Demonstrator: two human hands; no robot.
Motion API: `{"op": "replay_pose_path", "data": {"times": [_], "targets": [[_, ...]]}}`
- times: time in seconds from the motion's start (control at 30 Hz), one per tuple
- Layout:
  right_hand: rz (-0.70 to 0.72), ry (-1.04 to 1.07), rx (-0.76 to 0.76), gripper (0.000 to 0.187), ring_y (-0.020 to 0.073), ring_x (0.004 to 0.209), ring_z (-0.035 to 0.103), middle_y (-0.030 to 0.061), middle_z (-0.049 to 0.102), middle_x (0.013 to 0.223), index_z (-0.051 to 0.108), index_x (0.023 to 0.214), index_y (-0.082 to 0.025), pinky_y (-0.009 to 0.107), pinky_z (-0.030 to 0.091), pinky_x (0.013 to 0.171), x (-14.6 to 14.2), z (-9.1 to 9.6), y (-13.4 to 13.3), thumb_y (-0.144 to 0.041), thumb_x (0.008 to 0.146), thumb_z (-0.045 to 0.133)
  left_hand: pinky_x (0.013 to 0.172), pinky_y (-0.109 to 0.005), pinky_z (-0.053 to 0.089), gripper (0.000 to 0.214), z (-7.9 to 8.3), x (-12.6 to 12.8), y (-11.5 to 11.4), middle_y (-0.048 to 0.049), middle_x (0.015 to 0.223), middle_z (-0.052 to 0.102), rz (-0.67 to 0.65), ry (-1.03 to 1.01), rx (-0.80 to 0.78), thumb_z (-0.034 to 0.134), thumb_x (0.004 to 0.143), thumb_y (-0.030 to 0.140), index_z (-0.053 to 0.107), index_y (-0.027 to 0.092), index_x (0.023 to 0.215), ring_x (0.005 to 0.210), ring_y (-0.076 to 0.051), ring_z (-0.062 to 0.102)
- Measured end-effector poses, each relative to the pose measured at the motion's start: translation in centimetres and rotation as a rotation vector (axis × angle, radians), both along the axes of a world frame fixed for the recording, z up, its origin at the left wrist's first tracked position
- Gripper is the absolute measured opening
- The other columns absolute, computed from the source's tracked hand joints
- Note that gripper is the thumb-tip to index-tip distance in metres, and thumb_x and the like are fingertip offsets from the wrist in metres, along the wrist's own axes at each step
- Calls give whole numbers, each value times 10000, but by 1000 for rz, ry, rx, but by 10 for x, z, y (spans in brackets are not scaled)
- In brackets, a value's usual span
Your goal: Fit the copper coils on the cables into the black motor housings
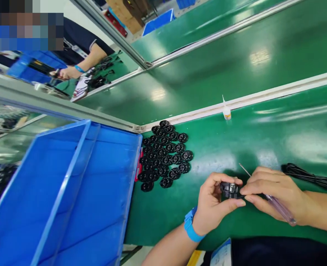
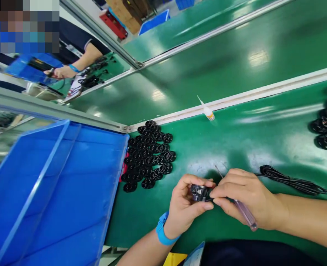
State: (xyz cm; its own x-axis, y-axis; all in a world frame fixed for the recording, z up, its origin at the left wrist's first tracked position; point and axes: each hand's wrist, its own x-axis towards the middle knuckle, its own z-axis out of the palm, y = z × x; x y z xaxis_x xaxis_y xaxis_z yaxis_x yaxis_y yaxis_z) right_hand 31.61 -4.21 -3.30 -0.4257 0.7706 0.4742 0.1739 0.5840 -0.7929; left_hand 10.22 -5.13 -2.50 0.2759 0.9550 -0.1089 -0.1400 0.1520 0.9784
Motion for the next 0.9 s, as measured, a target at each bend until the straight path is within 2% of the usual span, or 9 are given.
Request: {"op": "replay_pose_path", "data": {"times": [0.13, 0.27, 0.37, 0.5, 0.63, 0.8, 0.87, 0.9], "targets": [[-13, -20, 36, 193, 111, 775, 641, -6, 712, 876, 658, 1089, -217, 290, 507, 724, 0, 0, -1, -88, 945, 667, 915, -315, 617, 370, 0, -1, 2, -21, 1010, 805, -36, 5, 130, 939, 765, 241, 688, 233, 1036, 1001, -190, 770], [4, -51, 62, 202, 127, 774, 610, -5, 692, 856, 661, 1103, -216, 311, 479, 698, 2, -1, -3, -95, 942, 677, 930, -350, 604, 361, 0, -2, 5, -17, 977, 803, -59, 38, 192, 944, 758, 272, 717, 253, 1038, 994, -197, 746], [28, -77, 87, 205, 139, 781, 618, 3, 696, 860, 653, 1131, -211, 325, 467, 689, 4, -2, -2, -108, 954, 669, 925, -358, 593, 340, -1, -1, 6, -11, 963, 799, -69, 41, 196, 939, 764, 261, 725, 266, 1028, 984, -193, 730], [42, -91, 97, 226, 146, 807, 637, 21, 716, 898, 643, 1167, -205, 332, 471, 705, 5, -3, -1, -107, 964, 650, 841, -319, 570, 322, -3, -2, 5, -7, 954, 791, -60, 57, 191, 936, 771, 265, 723, 275, 1013, 895, -167, 707], [7, -87, 90, 219, 140, 809, 624, 9, 710, 898, 658, 1147, -225, 327, 459, 716, 3, -8, -2, -115, 958, 660, 779, -313, 527, 325, -4, -5, 5, -21, 884, 788, -54, 144, 189, 952, 744, 353, 741, 259, 973, 804, -165, 642], [-30, -44, 18, 150, 123, 776, 594, -7, 686, 852, 664, 1037, -227, 311, 438, 751, -10, -22, -2, -106, 954, 634, 792, -312, 507, 361, -12, -10, 6, -28, 830, 749, -1, 242, 139, 955, 707, 456, 754, 232, 908, 816, -184, 618], [-34, -45, -7, 148, 133, 791, 605, -2, 698, 869, 656, 1032, -232, 313, 443, 769, -15, -30, 6, -116, 947, 618, 888, -343, 511, 390, -23, -14, 12, -27, 830, 731, 20, 268, 105, 948, 698, 493, 755, 220, 898, 833, -192, 632], [-37, -62, 3, 160, 140, 798, 612, 4, 703, 876, 653, 1038, -231, 312, 450, 767, -16, -34, 12, -116, 935, 613, 985, -383, 491, 413, -29, -15, 18, -28, 834, 730, 10, 275, 97, 940, 695, 520, 754, 213, 899, 844, -198, 643]]}}
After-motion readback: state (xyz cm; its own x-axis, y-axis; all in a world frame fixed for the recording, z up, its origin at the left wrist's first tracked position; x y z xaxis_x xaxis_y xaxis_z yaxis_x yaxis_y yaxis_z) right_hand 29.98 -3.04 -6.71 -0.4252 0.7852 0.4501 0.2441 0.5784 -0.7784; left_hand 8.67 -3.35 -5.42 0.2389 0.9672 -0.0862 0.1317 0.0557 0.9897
